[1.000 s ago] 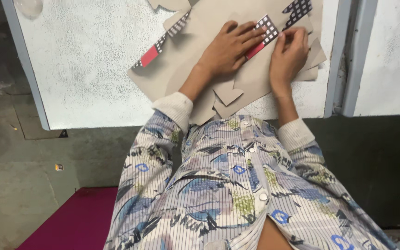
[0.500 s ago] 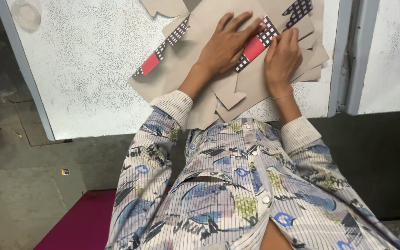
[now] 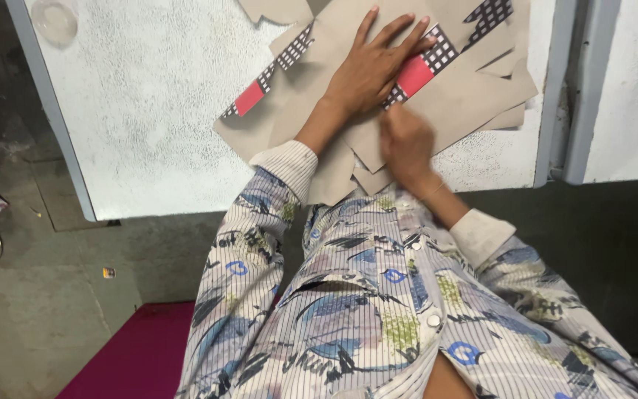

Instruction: The person assembles a flat-packed cardboard box by folding the side flaps and securing them with patterned adhesive tape. The box is labeled 'Happy Moments' and is fully assembled by the end of the clip.

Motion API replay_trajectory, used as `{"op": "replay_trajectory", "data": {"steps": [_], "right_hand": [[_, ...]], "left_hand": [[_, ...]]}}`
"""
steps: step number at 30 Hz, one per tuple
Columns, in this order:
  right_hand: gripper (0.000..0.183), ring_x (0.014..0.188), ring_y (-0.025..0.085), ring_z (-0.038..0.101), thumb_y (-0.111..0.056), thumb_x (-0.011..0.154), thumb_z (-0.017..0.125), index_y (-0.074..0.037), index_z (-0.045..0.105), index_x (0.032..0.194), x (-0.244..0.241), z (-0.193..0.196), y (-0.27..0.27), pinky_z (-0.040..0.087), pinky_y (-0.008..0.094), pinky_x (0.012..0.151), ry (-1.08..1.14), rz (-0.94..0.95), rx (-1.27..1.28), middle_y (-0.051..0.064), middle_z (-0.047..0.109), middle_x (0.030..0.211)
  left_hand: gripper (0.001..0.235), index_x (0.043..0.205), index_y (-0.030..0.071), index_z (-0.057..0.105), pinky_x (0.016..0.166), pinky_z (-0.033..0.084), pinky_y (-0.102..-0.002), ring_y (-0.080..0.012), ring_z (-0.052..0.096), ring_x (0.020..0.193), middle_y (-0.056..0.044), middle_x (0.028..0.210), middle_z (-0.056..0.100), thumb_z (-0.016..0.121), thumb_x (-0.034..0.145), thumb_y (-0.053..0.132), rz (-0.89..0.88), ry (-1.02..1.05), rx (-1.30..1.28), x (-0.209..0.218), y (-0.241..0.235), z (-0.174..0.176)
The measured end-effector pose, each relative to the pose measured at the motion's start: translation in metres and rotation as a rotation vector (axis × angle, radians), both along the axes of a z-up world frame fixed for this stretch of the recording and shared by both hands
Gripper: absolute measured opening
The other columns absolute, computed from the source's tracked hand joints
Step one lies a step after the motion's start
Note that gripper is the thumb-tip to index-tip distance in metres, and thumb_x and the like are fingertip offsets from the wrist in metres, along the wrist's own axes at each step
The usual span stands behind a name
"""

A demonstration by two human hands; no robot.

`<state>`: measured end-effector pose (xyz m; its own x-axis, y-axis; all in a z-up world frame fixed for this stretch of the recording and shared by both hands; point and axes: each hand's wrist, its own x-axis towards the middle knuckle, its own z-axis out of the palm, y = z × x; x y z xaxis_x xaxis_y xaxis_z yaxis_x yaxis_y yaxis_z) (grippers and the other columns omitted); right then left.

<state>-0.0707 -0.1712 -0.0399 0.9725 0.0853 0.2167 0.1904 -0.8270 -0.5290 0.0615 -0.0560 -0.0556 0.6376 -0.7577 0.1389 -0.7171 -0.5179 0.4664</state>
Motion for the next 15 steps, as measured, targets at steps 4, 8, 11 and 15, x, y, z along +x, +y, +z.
{"op": "replay_trajectory", "data": {"steps": [4,8,11,15], "right_hand": [[0.018,0.072,0.039,0.061,-0.01,0.096,0.069,-0.003,0.054,0.09,-0.003,0.002,0.007,0.046,0.048,0.064,0.027,0.041,0.0,0.017,0.059,0.079],[0.016,0.081,0.032,0.066,-0.017,0.1,0.073,-0.006,0.061,0.101,-0.002,0.006,-0.013,0.05,0.04,0.069,0.033,-0.018,0.186,0.013,0.064,0.093],[0.029,0.083,0.027,0.066,-0.022,0.095,0.079,-0.005,0.06,0.111,-0.004,0.011,-0.03,0.052,0.036,0.072,-0.108,-0.155,0.083,0.012,0.061,0.103],[0.056,0.081,0.023,0.06,-0.018,0.083,0.085,-0.004,0.054,0.127,0.002,0.012,-0.059,0.053,0.034,0.073,0.036,-0.321,0.084,0.011,0.056,0.11]], "left_hand": [[0.054,0.156,0.016,0.044,0.125,0.008,-0.059,-0.0249,0.032,0.151,-0.005,0.163,0.042,0.049,0.103,0.02,0.003,-0.021,-0.037,0.0,0.002,0.002],[0.062,0.156,0.003,0.041,0.122,0.012,-0.062,-0.0278,0.035,0.148,-0.005,0.148,0.058,0.052,0.095,0.013,0.076,-0.009,-0.117,0.003,-0.002,-0.007],[0.049,0.138,0.0,0.052,0.114,0.02,-0.064,-0.0338,0.047,0.132,-0.011,0.126,0.068,0.056,0.091,0.014,0.264,-0.07,-0.159,0.007,-0.019,-0.021],[0.022,0.106,0.005,0.064,0.107,0.031,-0.064,-0.0327,0.062,0.102,-0.013,0.097,0.069,0.058,0.087,0.014,0.591,-0.131,-0.185,0.017,-0.06,-0.049]]}}
